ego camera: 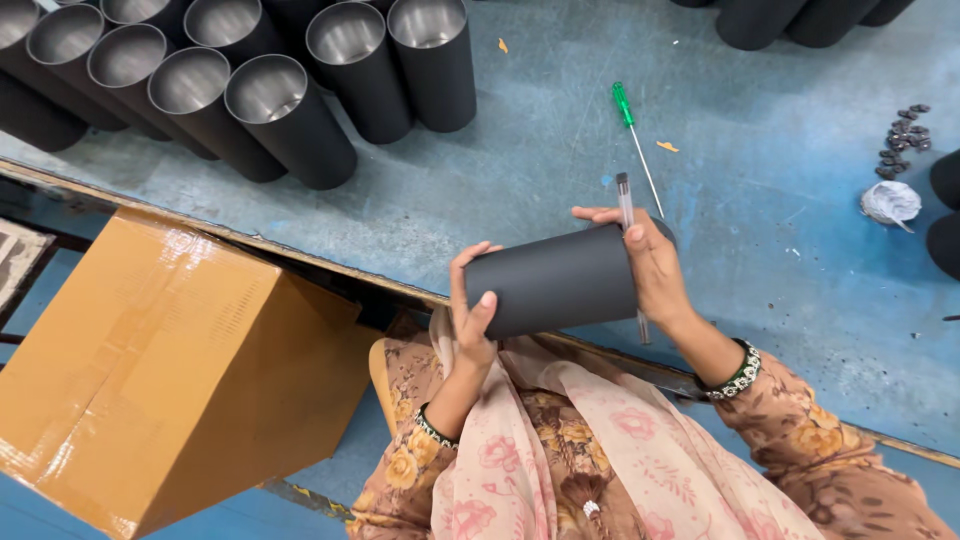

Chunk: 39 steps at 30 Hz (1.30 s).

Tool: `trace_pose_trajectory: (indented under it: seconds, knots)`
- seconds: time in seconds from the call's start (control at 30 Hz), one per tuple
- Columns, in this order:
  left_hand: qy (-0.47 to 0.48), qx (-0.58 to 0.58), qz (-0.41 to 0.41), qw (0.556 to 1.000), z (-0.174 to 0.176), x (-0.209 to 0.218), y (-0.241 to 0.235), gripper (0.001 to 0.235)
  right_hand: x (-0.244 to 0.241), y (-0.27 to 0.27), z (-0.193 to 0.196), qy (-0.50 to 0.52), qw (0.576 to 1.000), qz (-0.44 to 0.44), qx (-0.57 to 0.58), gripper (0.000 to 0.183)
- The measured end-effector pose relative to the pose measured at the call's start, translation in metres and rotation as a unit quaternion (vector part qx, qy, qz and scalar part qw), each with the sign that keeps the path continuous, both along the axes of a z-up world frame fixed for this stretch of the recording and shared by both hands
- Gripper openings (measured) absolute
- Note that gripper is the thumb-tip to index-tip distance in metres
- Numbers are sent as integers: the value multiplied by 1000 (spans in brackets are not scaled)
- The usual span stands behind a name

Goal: The person assembles a lighting fixture by hand, inserting a transparent glass tube into a black cylindrical housing and using a screwdriver to tighten a screw through a base plate.

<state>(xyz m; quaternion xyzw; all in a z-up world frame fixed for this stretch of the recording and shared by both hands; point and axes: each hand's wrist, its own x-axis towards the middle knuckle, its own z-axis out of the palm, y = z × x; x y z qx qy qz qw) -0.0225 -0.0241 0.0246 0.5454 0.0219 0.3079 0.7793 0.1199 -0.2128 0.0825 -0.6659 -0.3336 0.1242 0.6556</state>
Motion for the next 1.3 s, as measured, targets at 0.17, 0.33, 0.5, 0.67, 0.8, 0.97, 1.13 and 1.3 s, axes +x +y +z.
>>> trace_pose_trajectory:
  seconds: [0.17,0.33,0.5,0.67,0.8,0.97,1.13,1.3]
  knots:
    - [-1,-19,-1,1000,9,-11,13,74,-11,15,20,-160,987,18,6,62]
    - [-32,-43,-8,999,17,-12,22,74,-11,23,40,-274,961,19,-14,59]
    - [-57,-39,1,998,22,-9,29,71,-6,32,53,-318,947,39,-12,55]
    - [-64,-92,-28,993,19,-6,31,71,-3,36,60,-369,927,62,-16,51]
    - [-81,-94,-28,992,18,-5,32,70,0,38,71,-403,911,86,-24,49]
    - [-80,-155,-57,983,23,2,43,70,6,48,93,-443,887,129,-18,49]
    - [-90,-193,-63,975,13,8,50,67,11,59,108,-466,870,158,-15,44]
    - [161,-453,-127,867,-14,20,46,54,13,76,117,-679,670,300,-4,50]
